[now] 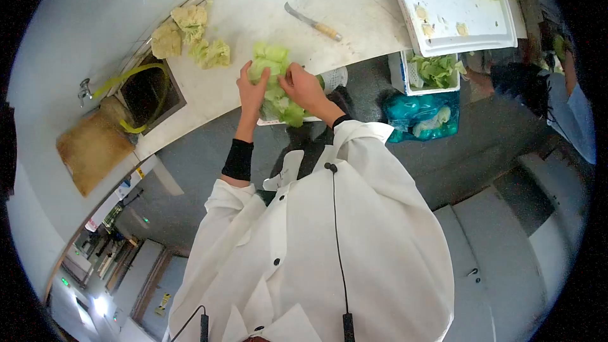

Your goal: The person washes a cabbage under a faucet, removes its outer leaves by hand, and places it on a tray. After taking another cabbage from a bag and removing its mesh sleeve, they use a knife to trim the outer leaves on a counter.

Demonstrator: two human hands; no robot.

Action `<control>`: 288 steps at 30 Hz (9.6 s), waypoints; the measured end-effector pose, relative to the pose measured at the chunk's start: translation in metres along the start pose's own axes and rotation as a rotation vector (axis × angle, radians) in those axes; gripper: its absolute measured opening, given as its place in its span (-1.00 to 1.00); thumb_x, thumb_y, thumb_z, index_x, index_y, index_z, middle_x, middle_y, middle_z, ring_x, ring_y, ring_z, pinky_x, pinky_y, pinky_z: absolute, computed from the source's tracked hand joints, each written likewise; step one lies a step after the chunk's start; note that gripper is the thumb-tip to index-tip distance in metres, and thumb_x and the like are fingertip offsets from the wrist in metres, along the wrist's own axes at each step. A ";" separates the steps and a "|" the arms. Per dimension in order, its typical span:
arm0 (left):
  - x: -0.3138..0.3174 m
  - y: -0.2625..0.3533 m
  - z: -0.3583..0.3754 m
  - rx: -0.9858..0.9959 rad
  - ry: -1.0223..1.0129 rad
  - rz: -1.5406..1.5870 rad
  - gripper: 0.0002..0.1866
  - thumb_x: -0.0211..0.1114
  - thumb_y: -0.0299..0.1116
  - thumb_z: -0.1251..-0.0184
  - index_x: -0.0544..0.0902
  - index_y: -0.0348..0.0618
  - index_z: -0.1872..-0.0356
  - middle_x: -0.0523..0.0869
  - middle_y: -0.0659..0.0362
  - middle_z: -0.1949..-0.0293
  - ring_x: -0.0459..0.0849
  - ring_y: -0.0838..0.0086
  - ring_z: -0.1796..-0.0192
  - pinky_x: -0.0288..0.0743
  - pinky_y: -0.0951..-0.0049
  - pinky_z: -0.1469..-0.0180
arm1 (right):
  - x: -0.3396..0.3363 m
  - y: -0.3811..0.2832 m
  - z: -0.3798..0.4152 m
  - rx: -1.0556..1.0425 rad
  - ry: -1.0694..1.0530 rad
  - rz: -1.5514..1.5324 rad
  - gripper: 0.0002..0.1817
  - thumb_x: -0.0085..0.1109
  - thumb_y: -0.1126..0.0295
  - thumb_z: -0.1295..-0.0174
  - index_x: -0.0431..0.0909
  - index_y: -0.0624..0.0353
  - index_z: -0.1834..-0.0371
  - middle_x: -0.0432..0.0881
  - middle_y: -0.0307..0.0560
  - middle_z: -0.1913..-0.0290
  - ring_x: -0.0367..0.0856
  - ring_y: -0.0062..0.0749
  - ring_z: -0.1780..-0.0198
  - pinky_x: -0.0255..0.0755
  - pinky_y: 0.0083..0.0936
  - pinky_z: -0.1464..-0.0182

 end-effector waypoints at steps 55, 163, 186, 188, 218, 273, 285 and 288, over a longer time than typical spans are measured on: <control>-0.025 -0.018 -0.039 -0.162 -0.145 0.151 -0.40 0.21 -0.12 -0.39 0.34 -0.22 -0.34 0.45 -0.02 -0.28 0.43 0.28 -0.28 0.30 0.38 -0.26 | 0.086 0.108 0.063 0.132 -0.345 0.319 -0.65 0.05 0.17 -0.28 0.41 0.31 0.17 0.61 0.31 0.42 0.62 0.22 0.36 0.48 0.02 0.28; -0.016 -0.007 -0.016 0.244 -0.233 -0.123 -0.09 0.61 -0.13 0.21 0.37 -0.08 -0.26 0.36 0.00 -0.20 0.27 0.08 -0.30 0.21 0.11 -0.31 | 0.038 -0.001 -0.062 -0.257 -0.503 0.157 -0.51 0.08 0.03 -0.28 0.42 0.31 0.06 0.60 0.29 0.23 0.58 0.19 0.14 0.44 -0.08 0.10; -0.021 -0.019 -0.018 0.226 -0.262 -0.063 -0.10 0.61 -0.18 0.20 0.37 -0.10 -0.27 0.34 0.00 -0.22 0.31 0.11 -0.30 0.26 0.17 -0.33 | 0.049 0.029 -0.047 0.076 -0.455 -0.218 -0.42 0.00 -0.05 -0.35 0.34 0.27 -0.16 0.60 0.33 0.14 0.56 0.25 0.09 0.42 -0.11 0.04; -0.022 -0.019 -0.016 0.210 -0.285 -0.050 -0.11 0.61 -0.19 0.19 0.37 -0.11 -0.27 0.34 0.00 -0.22 0.31 0.12 -0.30 0.26 0.19 -0.33 | 0.050 0.028 -0.051 -0.019 -0.481 -0.168 -0.41 -0.01 -0.04 -0.36 0.31 0.27 -0.18 0.60 0.34 0.15 0.56 0.27 0.10 0.41 -0.09 0.05; -0.034 -0.031 -0.019 -0.210 -0.475 0.395 -0.22 0.48 -0.40 -0.06 0.32 -0.06 -0.35 0.38 0.10 -0.30 0.37 0.33 -0.32 0.33 0.29 -0.30 | 0.054 0.058 -0.067 0.087 -0.272 -0.118 -0.59 0.07 0.32 -0.21 0.38 0.32 -0.08 0.56 0.43 0.12 0.52 0.27 0.01 0.40 -0.06 0.05; -0.157 0.091 0.132 0.377 -0.449 1.388 -0.02 0.36 0.13 -0.17 0.04 -0.13 -0.45 0.29 0.13 -0.37 0.32 0.34 -0.38 0.28 0.29 -0.35 | -0.049 -0.329 0.120 -0.880 -0.055 0.438 -0.51 0.42 0.14 -0.05 0.31 0.21 0.25 0.42 -0.04 0.34 0.50 -0.17 0.39 0.41 -0.36 0.34; -0.163 0.097 0.161 0.378 -0.595 1.310 -0.11 0.40 -0.10 -0.20 0.07 -0.08 -0.44 0.33 0.16 -0.32 0.33 0.35 -0.36 0.26 0.30 -0.37 | -0.044 -0.339 0.177 -1.117 0.054 1.087 -0.80 0.11 0.28 -0.27 0.37 0.16 0.29 0.48 -0.14 0.39 0.59 -0.29 0.39 0.49 -0.37 0.38; -0.151 0.100 0.172 0.327 -0.644 1.356 -0.21 0.31 -0.17 -0.30 0.08 -0.11 -0.44 0.32 0.14 -0.33 0.32 0.35 -0.38 0.26 0.29 -0.37 | -0.055 -0.337 0.185 -1.117 0.028 1.080 -0.83 0.09 0.30 -0.27 0.38 0.15 0.31 0.50 -0.13 0.42 0.60 -0.28 0.39 0.50 -0.37 0.39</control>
Point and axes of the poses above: each hand's wrist, its own z-axis away from the middle knuckle, its own x-axis out of the palm, y = z × x, the point moved 8 cm from there along -z, towards the middle knuckle
